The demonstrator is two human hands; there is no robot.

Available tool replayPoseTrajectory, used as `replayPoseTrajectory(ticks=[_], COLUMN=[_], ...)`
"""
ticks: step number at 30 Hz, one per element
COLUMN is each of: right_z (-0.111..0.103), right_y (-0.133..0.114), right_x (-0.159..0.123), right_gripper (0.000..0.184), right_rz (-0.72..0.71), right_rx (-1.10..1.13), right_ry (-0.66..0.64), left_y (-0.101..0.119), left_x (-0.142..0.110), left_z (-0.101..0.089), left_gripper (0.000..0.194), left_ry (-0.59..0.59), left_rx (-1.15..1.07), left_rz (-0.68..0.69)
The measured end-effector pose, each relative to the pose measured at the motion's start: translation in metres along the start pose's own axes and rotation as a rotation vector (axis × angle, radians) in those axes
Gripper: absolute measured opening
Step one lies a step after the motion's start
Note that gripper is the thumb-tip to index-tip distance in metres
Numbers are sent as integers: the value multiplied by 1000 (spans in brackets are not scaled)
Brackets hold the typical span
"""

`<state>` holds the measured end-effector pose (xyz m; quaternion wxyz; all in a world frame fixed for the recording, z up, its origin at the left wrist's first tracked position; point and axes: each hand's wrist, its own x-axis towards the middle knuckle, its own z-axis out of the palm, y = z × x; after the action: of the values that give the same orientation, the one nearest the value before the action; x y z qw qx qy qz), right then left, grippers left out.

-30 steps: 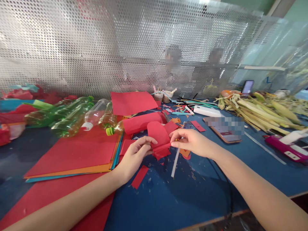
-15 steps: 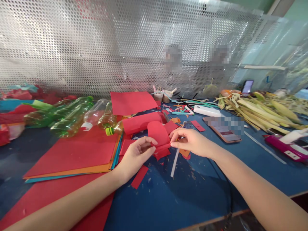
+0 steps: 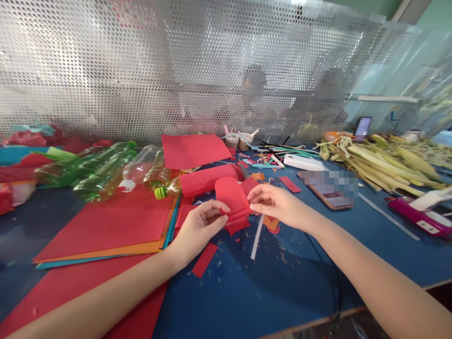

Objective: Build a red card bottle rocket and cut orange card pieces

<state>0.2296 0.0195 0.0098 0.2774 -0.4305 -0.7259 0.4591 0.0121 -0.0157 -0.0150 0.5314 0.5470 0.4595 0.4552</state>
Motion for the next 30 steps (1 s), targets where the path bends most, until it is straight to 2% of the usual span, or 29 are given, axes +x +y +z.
replayPoseTrajectory(ticks=[13,19,23,30], right_z=[10,11,9,11], right_y=[0,-2,-7,-5], right_x=[2,-1,-6,-5], right_gripper=[12,2,12,8], right_rz=[-78,-166,-172,-271], right_rx=[-52,-39,-125,-216], right_ry=[122,83,-7,93], left_y=[2,-2,-2,0], left_x=[1,4,4,5], left_z=[1,1,0,-1], left_gripper=[25,23,25,27], left_ry=[6,-1,11,-14], left_rx=[-18,-138,-204,-306], left_rz=[-19,-63,-106,-140])
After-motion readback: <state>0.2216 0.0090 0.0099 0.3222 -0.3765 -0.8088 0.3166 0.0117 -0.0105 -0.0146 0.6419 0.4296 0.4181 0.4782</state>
